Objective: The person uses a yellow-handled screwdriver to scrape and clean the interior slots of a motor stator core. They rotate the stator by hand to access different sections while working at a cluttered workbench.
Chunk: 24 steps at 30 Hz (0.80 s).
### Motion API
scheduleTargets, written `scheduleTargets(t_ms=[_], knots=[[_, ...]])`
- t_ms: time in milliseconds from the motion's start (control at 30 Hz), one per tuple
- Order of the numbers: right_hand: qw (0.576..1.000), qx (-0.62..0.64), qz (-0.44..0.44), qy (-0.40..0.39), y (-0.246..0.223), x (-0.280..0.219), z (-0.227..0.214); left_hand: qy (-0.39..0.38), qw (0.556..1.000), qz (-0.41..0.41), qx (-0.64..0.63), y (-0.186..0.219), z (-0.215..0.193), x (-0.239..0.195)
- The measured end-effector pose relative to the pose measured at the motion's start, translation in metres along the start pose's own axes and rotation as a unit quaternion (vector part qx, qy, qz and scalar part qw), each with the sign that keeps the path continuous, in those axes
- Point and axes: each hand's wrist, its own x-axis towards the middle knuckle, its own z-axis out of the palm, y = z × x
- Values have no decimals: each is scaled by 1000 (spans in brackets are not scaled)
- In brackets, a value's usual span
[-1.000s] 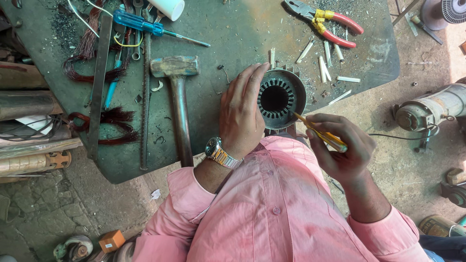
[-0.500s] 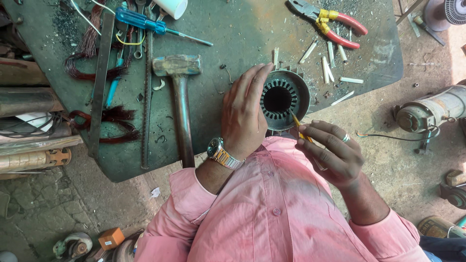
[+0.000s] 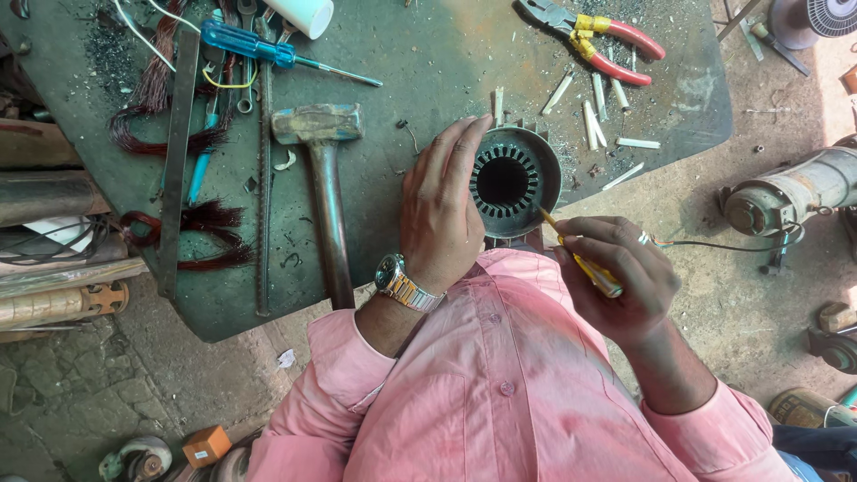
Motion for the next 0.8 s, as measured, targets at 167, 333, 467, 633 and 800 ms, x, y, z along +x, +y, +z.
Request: scheduleTargets(t_ms=[167,333,467,633,800], knots=[[1000,8,16,-3,-1,0,0,6,1000,2,4,0,1,0],[1000,-11,-23,1,3,-4,10,3,1000,-1,3,0,0,0],[996,-61,-58,-31,3,-11,9,9,1000,2,-1,2,-1,-1],[990,-51,-127,-20,12,-9,10,11,1000,6,1,5,-2,-1],[999,13,-40,6,8,-5,8,16,1000,6,-6,3,-2,2]])
